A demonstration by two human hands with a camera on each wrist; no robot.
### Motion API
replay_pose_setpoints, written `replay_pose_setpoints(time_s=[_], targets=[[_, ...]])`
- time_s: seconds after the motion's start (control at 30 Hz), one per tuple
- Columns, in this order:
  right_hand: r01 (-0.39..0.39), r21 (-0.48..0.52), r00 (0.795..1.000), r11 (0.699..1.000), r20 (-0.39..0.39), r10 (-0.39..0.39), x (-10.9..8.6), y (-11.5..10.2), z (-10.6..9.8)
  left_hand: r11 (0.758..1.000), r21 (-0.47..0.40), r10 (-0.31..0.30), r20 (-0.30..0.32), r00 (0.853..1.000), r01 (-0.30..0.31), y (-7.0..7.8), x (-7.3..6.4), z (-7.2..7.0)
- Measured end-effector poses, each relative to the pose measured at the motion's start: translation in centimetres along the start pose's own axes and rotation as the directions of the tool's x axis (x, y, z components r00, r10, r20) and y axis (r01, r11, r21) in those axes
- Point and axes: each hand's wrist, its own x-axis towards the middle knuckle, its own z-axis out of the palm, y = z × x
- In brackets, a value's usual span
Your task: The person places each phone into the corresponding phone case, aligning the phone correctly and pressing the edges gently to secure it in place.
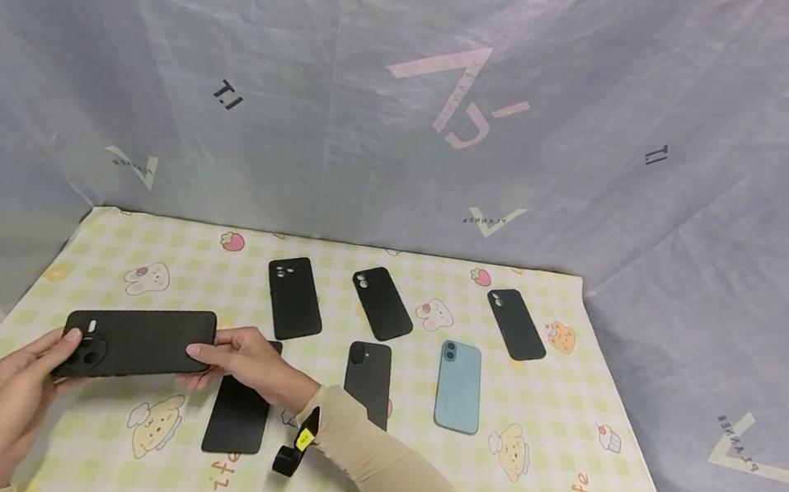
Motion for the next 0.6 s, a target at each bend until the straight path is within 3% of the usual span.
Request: replay_pose_setpoints(time_s=[0.1,0.17,0.6], targets=[[0.012,0.002,1.0,1.0,-0.007,-0.012,0.08,-0.04,0.01,0.993,-0.095,0.073,0.097,0.993,-0.063,-0.09,-0.19,-0.33],[0.017,0.003,1.0,1.0,-0.005,-0.017,0.13,-0.04,0.04,0.991,-0.105,0.095,0.129,0.987,-0.082,-0.07,-0.25,-0.31],[-0.029,0.01,0.998,1.0,0.056,0.028,0.13,-0.41,-0.06,0.984,-0.099,0.155,0.093,0.984,-0.146,0.22,-0.36,0.23]])
